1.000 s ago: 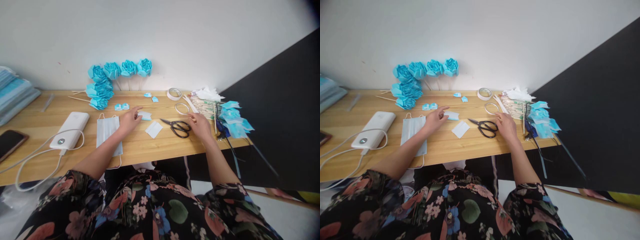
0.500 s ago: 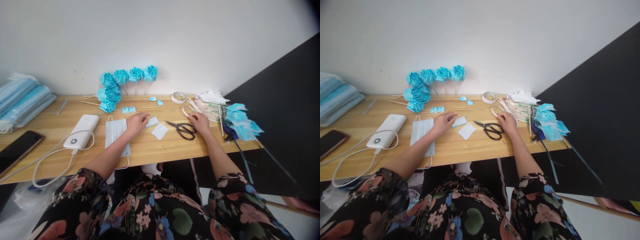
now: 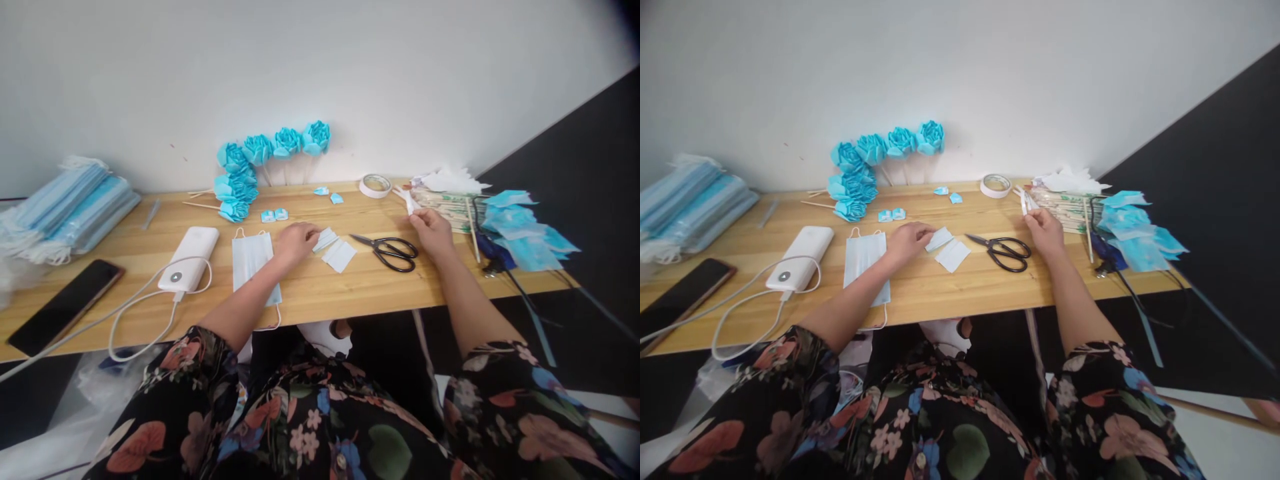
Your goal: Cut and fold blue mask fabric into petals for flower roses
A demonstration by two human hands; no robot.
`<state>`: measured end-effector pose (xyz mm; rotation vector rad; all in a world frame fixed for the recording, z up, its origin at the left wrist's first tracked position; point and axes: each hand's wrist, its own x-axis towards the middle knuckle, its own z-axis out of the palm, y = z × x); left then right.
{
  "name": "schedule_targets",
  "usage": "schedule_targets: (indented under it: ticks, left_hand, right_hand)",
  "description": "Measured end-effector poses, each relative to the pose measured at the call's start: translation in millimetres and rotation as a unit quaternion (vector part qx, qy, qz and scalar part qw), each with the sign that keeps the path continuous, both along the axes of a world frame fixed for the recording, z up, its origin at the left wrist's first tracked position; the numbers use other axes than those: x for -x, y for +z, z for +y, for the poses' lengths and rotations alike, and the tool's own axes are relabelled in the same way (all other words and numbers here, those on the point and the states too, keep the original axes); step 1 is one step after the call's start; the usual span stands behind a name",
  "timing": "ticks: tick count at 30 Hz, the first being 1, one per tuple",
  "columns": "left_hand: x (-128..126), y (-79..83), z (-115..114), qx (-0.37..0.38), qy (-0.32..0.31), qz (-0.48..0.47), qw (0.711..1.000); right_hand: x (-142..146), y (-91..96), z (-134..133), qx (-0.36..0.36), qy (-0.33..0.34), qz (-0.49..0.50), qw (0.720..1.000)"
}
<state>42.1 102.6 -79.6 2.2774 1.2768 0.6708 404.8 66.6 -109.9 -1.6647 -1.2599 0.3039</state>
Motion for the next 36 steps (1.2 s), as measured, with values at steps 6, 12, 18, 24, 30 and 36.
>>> schedule_targets:
  ticks: [6, 12, 18, 24, 30, 36]
  left_hand:
    - [1.0, -0.8, 0.9, -0.001, -0.006, -0.014, 1.0]
    - [1.5, -4.6, 3.7, -0.012, -0.017, -0.022, 1.0]
    - [0.1, -5.4, 5.0, -0.002, -0.003, -0.021, 1.0]
    - [0.1, -7.4, 5.7, 0.009, 0.008, -0.026, 1.0]
    - [0.0, -3.0, 1.7, 0.027, 0.033, -0.028, 0.999]
    - [-0.3, -1.2, 1.7, 0.027, 0.041, -0.021, 0.999]
  right_hand:
    - [4.0, 3.6, -0.7, -0.008, -0.016, -0.02, 1.0]
    - [2.1, 1.1, -0.5, -0.026, -0.004, -0.017, 1.0]
    - [0.3, -0.4, 0.7, -0.026, 0.01, -0.005, 1.0]
    - [0.9, -1.6, -0.7, -0.046, 0.012, 0.012, 0.999]
    - [-1.1, -3.4, 4.2, -0.058, 0.017, 0.032, 0.998]
    - [-1.5, -4.3, 7.8, -0.07, 0.01, 0.013, 0.997]
